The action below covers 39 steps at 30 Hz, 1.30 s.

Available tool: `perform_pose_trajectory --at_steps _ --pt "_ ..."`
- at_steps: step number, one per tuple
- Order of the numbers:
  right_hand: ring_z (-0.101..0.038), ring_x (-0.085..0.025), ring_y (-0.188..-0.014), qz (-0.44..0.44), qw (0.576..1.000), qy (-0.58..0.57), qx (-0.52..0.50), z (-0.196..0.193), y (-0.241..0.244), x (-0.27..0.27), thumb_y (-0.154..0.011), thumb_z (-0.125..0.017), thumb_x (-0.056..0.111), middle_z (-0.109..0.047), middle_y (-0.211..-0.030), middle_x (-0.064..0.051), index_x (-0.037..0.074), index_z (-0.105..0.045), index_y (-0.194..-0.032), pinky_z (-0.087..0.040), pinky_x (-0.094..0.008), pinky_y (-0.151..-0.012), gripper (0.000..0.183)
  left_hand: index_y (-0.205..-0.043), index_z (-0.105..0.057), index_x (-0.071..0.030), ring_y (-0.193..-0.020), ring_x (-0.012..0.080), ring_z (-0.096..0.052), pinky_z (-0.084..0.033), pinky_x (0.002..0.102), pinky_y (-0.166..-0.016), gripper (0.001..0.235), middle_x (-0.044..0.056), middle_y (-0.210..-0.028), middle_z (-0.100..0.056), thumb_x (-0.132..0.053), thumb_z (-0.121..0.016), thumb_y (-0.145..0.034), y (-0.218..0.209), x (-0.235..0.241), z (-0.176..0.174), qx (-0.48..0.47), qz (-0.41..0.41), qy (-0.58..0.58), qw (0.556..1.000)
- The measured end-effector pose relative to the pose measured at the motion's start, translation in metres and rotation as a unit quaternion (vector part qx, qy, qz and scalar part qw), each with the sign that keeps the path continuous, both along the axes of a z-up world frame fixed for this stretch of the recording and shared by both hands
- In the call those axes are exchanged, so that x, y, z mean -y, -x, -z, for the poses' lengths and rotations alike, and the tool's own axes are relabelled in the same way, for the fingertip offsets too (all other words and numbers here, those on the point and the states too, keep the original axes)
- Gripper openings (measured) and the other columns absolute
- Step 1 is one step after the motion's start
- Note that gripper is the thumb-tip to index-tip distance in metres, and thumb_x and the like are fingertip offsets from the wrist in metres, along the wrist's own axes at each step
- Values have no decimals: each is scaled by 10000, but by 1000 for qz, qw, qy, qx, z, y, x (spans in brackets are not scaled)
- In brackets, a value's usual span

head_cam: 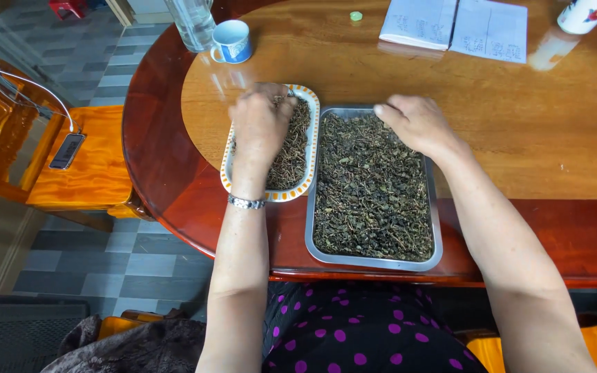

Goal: The person sits at a wooden table and sorts dried herbs by hand. They pick up small amounts of the herbs from a metal tray, separate them, and place the sorted portions into a white rectangular dish. The process involves repetitive picking and transferring of the dried plant material between the two containers.

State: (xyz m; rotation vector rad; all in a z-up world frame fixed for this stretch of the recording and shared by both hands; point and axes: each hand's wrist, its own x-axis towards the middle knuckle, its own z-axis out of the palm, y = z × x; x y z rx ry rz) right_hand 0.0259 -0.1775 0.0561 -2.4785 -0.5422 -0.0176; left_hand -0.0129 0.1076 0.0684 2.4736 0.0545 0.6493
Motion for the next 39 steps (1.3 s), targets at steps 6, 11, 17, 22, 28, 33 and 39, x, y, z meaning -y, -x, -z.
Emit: perform_pose_trajectory --at_steps 6,11,17,22,28,33,39 --pt "-641 -531 -1102 59 992 86 -67 -9 11 14 -1074 -455 394 -706 -1073 -342 -54 -719 -1109 -500 -618 -944 521 -1056 -807 -129 -997 375 -747 -595 506 -917 187 156 -959 -780 -179 -766 -881 -25 72 30 -171 173 -123 962" --pt "-722 -373 -947 83 988 50 -118 4 3 15 -1107 -416 464 -744 -801 -203 -5 -717 -1111 -536 -525 -900 557 -1074 -773 -63 -980 385 -746 -624 485 -835 241 206 -986 -755 -205 -758 -879 -91 88 121 -195 198 -226 934" --pt "-635 -474 -1150 64 992 40 -97 7 10 7 -1064 -370 554 -722 -1070 -281 4 -693 -1104 -491 -606 -982 639 -1066 -749 -18 -948 409 -738 -618 552 -779 284 259 -1035 -708 -250 -708 -906 -63 105 94 -237 187 -208 930" --pt "-635 -452 -1155 58 996 46 -42 29 2 1 -1075 -358 555 -688 -1122 -245 33 -665 -1116 -506 -588 -974 607 -1095 -702 11 -964 444 -722 -614 570 -780 330 269 -1063 -658 -280 -665 -944 -59 106 94 -219 172 -193 941" --pt "-587 -443 -1230 65 985 145 -71 31 -3 -9 -1063 -281 612 -636 -1254 -250 6 -655 -1216 -493 -564 -997 728 -1166 -606 168 -860 462 -731 -628 528 -707 398 383 -1016 -622 -162 -642 -946 -80 105 121 -164 174 -215 947" --pt "-592 -473 -1220 67 981 166 -73 30 -12 -15 -1051 -276 621 -630 -1258 -271 -9 -664 -1188 -490 -584 -990 753 -1184 -575 179 -973 538 -695 -614 581 -785 471 422 -1139 -584 -206 -666 -929 -68 111 98 -215 216 -146 941" --pt "-597 -486 -1197 51 990 38 -129 18 3 -23 -1053 -243 612 -692 -1156 -304 -31 -730 -1080 -455 -602 -1014 807 -1257 -598 174 -1027 515 -695 -602 533 -850 439 388 -1123 -631 -142 -646 -955 -54 112 85 -242 279 -27 929"
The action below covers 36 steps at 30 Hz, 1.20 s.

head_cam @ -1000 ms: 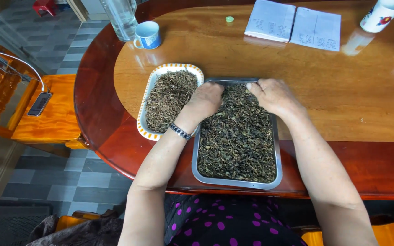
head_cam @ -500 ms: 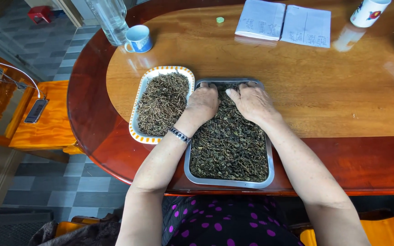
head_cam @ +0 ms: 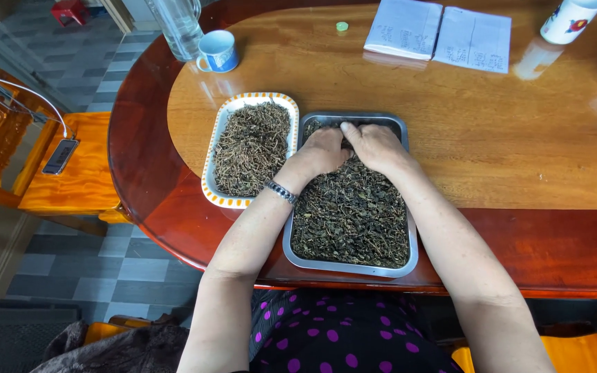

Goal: The person sits at a wooden table and sorts dried herbs by hand. They pick up small amounts of the herbs from a metal tray, separate them, and place the sorted portions into a white rectangular dish. The process involves repetitive picking and transferring of the dried plant material between the two containers.

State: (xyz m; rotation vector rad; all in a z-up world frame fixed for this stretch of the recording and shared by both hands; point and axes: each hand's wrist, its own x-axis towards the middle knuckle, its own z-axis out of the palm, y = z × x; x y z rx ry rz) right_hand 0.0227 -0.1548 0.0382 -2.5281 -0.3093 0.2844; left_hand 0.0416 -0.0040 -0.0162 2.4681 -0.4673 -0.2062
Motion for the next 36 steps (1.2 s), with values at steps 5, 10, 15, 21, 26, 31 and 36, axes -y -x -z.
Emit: perform_pose_trajectory --at_steps 5,10,15,21,26,31,36 --pt "-653 -445 -1047 51 982 -174 -56 34 -15 22 -1008 -345 740 -643 -1149 -347 -117 -642 -1179 -586 -492 -700 923 -1296 -637 78 -1019 343 -729 -599 415 -912 421 310 -1193 -692 -168 -664 -956 41 -5 -57 -111 -44 114 986" --pt "-629 -550 -1034 -7 933 -331 -141 6 -7 43 -967 -364 789 -436 -1235 -548 -263 -463 -1281 -610 -427 -497 1103 -1298 -624 53 -1018 400 -739 -671 435 -795 387 291 -1222 -683 -208 -632 -1012 37 -31 -78 -202 7 231 952" --pt "-716 -445 -1009 -86 944 -289 -136 -20 3 55 -1018 -242 718 -703 -1051 -338 -55 -703 -973 -619 -400 -551 901 -1066 -736 3 -792 192 -735 -657 273 -599 235 165 -970 -756 -195 -632 -993 51 -46 -83 -148 21 212 966" --pt "-748 -277 -860 -68 940 -332 -32 21 -14 59 -1088 -587 368 -736 -941 -209 -18 -704 -948 -563 -225 -497 426 -920 -789 -75 -627 126 -688 -600 239 -573 54 86 -717 -736 -100 -753 -889 40 -48 -50 -65 22 201 977" --pt "-743 -236 -720 -55 935 -350 -16 24 -13 56 -1054 -628 174 -719 -907 -221 -33 -655 -1024 -495 -170 -410 211 -1073 -783 -113 -830 255 -733 -598 360 -788 181 153 -891 -772 -127 -778 -893 59 -31 -71 -61 29 141 988" --pt "-744 -190 -762 -65 945 -320 9 30 -14 56 -1025 -661 173 -743 -868 -164 19 -681 -1014 -503 -175 -489 156 -1254 -712 -80 -1038 352 -695 -549 482 -970 367 206 -1057 -716 -181 -785 -908 60 -17 -62 -72 28 55 995" --pt "-737 -189 -735 -74 947 -312 18 21 -4 53 -998 -666 119 -742 -837 -156 7 -696 -999 -492 -182 -474 116 -948 -819 -153 -915 327 -751 -567 433 -891 88 113 -880 -781 -141 -736 -922 51 -21 -48 2 10 64 998"
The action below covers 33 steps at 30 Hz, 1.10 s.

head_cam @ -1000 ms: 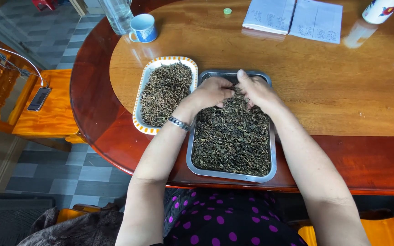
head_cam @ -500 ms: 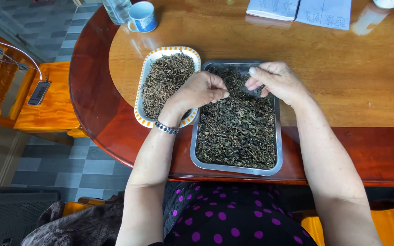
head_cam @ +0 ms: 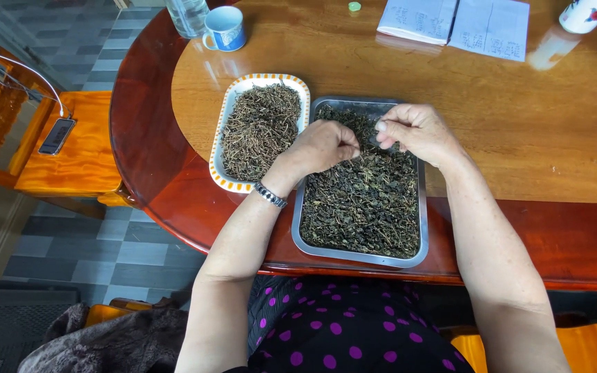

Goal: The person sits at a wooden table and sorts dried herbs by hand. They pick up small amounts of the herbs from a metal tray, separate them, and place the sorted portions into a white rectangular dish. The process involves repetitive picking and transferring of the dried plant material between the two containers.

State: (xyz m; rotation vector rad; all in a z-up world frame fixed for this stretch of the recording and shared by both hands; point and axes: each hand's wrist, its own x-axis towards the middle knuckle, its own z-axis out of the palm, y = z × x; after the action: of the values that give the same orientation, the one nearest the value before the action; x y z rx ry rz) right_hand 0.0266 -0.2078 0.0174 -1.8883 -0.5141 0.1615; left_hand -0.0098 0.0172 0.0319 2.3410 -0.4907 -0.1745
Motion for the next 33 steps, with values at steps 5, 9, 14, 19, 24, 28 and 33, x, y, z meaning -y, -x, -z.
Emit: perform_pose_trajectory --at_steps 5,9,14,19,24,28,33 --pt "-728 -177 -745 31 999 5 35 20 -13 4 -988 -667 77 -730 -819 -147 12 -708 -1016 -479 -176 -460 81 -905 -810 -168 -899 360 -748 -573 454 -852 123 110 -832 -774 -178 -689 -929 -4 -9 -1 38 -31 22 999" --pt "-691 -183 -751 49 991 53 108 25 -21 -4 -900 -723 -13 -729 -822 -133 35 -749 -1009 -523 -284 -543 123 -914 -810 -174 -929 400 -738 -572 470 -842 128 128 -838 -773 -227 -700 -876 -6 -13 -6 33 -70 52 996" --pt "-738 -282 -925 15 963 242 114 2 -24 -30 -895 -731 77 -775 -913 -84 144 -781 -987 -564 -422 -819 124 -934 -808 -190 -925 383 -738 -570 467 -836 153 124 -829 -768 -261 -695 -858 -19 -17 10 34 -95 87 991" --pt "-732 -302 -967 -4 924 360 130 10 -30 -42 -873 -759 153 -769 -924 -69 198 -807 -977 -571 -447 -866 123 -932 -803 -211 -891 335 -749 -571 430 -811 148 91 -806 -766 -288 -700 -857 -27 -17 25 32 -113 128 985" --pt "-723 -354 -926 13 906 388 166 42 -42 -34 -890 -725 225 -721 -958 -81 178 -739 -833 -575 -463 -820 75 -935 -736 -57 -733 143 -732 -649 243 -604 135 134 -834 -763 -170 -690 -874 -26 -8 29 -87 -93 353 927" --pt "-715 -343 -949 5 908 395 140 10 -22 -40 -942 -682 173 -710 -977 -123 103 -759 -928 -569 -476 -885 104 -968 -709 -39 -770 130 -749 -667 239 -634 154 131 -902 -771 -172 -681 -897 -19 4 19 -140 -104 411 895" --pt "-719 -348 -937 43 974 196 103 31 -44 -22 -903 -736 173 -745 -912 -133 101 -741 -1003 -562 -493 -772 123 -957 -671 -57 -771 206 -778 -682 316 -645 107 185 -932 -776 -137 -713 -898 -18 6 16 -215 -93 555 798"
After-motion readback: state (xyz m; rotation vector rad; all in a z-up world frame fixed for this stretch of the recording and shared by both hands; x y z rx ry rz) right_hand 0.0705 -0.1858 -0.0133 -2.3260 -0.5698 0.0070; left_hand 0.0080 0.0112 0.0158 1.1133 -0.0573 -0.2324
